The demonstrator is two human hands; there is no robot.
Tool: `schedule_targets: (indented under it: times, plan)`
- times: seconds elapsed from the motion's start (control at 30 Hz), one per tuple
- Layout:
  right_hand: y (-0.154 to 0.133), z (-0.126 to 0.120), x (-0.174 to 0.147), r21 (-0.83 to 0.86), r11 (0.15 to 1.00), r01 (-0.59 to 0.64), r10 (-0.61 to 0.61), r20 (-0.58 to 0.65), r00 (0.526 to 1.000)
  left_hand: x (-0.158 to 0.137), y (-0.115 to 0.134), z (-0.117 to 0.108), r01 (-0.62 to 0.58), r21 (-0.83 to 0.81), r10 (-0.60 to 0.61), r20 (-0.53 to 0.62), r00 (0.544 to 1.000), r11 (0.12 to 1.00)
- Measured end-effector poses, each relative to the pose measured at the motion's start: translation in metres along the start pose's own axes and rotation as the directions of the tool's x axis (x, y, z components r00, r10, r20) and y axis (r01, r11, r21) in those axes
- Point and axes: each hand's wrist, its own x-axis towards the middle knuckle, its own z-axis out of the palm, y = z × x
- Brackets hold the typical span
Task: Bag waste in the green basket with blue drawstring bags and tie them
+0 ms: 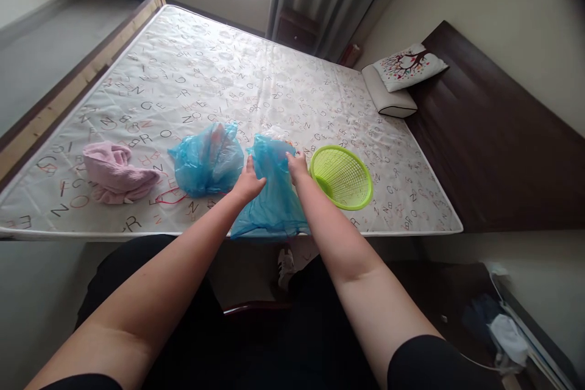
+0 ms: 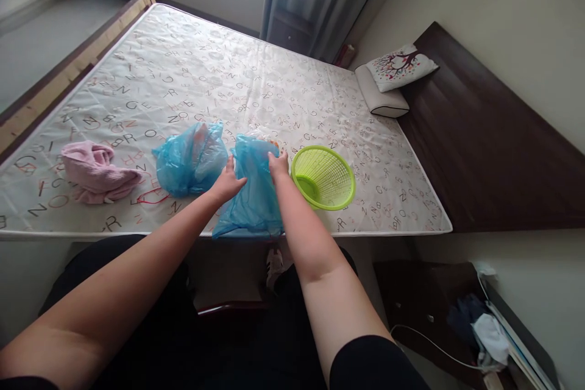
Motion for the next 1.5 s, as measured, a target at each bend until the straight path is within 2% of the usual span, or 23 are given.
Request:
schedule_targets:
  times: [0.07,0.17,0.27,0.33,0.4,0.5,0.63,0.73,0.87,1.07,1.2,1.33,1.5]
  plan:
    - [-0.008,0.008,-0.007,-0.213,0.977,0.016,-0.022,-0.023,1.000,0.004,-0.007,0.003,-0.002,0.051,0.000,0.052,0.999,0.999]
    - [-0.009,0.017,-0.029,-0.455,0.888,0.063,-0.048,0.044,0.998,0.009,-0.021,0.010,-0.066,0.173,0.036,0.173,0.984,0.983]
    - [0.003,0.016,-0.059,-0.565,0.808,0.167,-0.134,0.100,0.986,0.007,-0.032,0.015,-0.146,0.310,0.049,0.302,0.952,0.939]
    - [0.018,0.009,-0.081,-0.596,0.762,0.253,-0.191,0.167,0.967,0.003,-0.036,0.016,-0.185,0.346,0.061,0.339,0.939,0.920]
    - [0.035,-0.002,-0.102,-0.604,0.736,0.306,-0.175,0.267,0.948,-0.004,-0.037,0.015,-0.220,0.342,0.092,0.351,0.932,0.914]
    - [0.063,-0.023,-0.132,-0.629,0.708,0.322,-0.121,0.341,0.932,-0.015,-0.034,0.010,-0.271,0.328,0.152,0.347,0.925,0.905]
    - [0.092,-0.052,-0.157,-0.674,0.697,0.244,-0.041,0.302,0.952,-0.033,-0.030,-0.003,-0.285,0.308,0.190,0.304,0.933,0.908]
    - [0.103,-0.069,-0.166,-0.675,0.712,0.190,0.038,0.307,0.951,-0.050,-0.031,-0.016,-0.258,0.311,0.172,0.277,0.945,0.915]
    - [0.107,-0.082,-0.173,-0.649,0.740,0.177,0.075,0.341,0.937,-0.075,-0.042,-0.031,-0.220,0.329,0.137,0.257,0.957,0.918]
    - [0.112,-0.084,-0.183,-0.687,0.723,0.073,0.188,0.298,0.936,-0.109,-0.072,-0.024,-0.129,0.408,0.021,0.258,0.966,0.904]
    - [0.115,-0.079,-0.190,-0.683,0.724,0.097,0.216,0.359,0.908,-0.125,-0.083,-0.015,-0.133,0.445,-0.005,0.296,0.955,0.886]
    - [0.117,-0.075,-0.196,-0.672,0.726,0.148,0.214,0.426,0.879,-0.116,-0.088,-0.022,-0.130,0.482,-0.004,0.267,0.964,0.866]
    - [0.120,-0.067,-0.194,-0.643,0.738,0.207,0.142,0.447,0.883,-0.086,-0.103,-0.053,-0.044,0.513,-0.025,0.126,0.992,0.857]
